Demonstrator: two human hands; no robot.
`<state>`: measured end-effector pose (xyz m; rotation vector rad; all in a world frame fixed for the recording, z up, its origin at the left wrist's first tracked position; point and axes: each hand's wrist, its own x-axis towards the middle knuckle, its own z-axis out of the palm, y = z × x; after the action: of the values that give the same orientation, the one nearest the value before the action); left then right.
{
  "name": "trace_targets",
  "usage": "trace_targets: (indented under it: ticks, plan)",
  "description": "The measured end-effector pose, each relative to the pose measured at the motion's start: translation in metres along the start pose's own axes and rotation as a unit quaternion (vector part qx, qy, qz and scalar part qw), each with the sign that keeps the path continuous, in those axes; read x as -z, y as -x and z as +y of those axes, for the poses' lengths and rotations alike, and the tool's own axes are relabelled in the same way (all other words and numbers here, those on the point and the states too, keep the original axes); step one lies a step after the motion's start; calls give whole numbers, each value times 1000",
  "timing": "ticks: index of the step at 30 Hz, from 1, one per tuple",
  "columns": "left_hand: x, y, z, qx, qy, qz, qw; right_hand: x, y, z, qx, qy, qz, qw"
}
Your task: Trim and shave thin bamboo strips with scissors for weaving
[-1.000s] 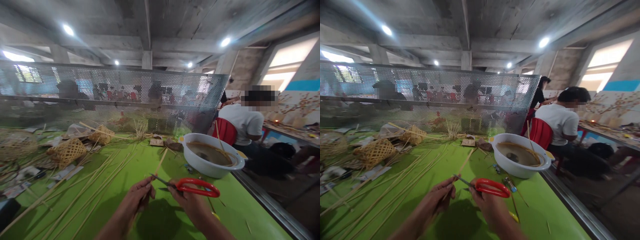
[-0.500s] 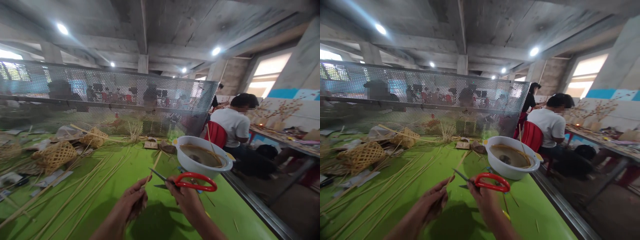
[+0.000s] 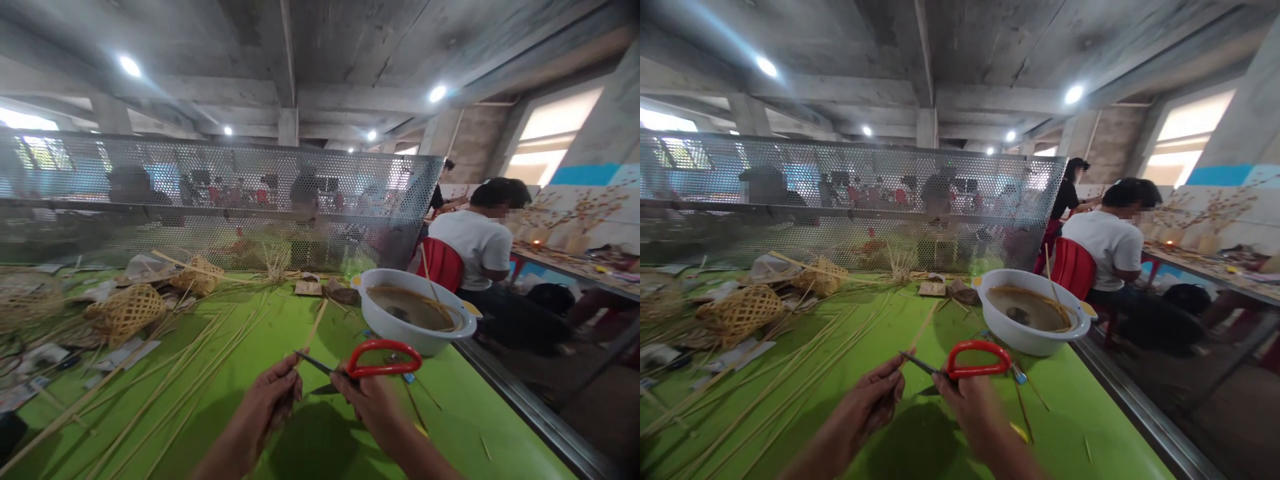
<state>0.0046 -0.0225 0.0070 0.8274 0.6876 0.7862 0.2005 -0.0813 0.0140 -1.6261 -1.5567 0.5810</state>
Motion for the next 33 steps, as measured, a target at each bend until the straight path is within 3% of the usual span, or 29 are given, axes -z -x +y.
trace_targets:
  ticks: [5,10,16,27,33]
  plan:
    - [2,-1,-3,2,8,-21,1000,1,0,0,-1,13,41,999]
    - [7,-8,-7,-6,31,-45,998,0,2,0,37,75,8,996]
    - [7,-10,-8,-9,45,-72,996,4,1,0,24,64,56,996]
    - [6,-5,-7,12,43,-96,994,-1,9,-1,107,180,79,975]
    - [3,-1,-5,2,46,-91,995,-1,11,-1,136,178,76,972]
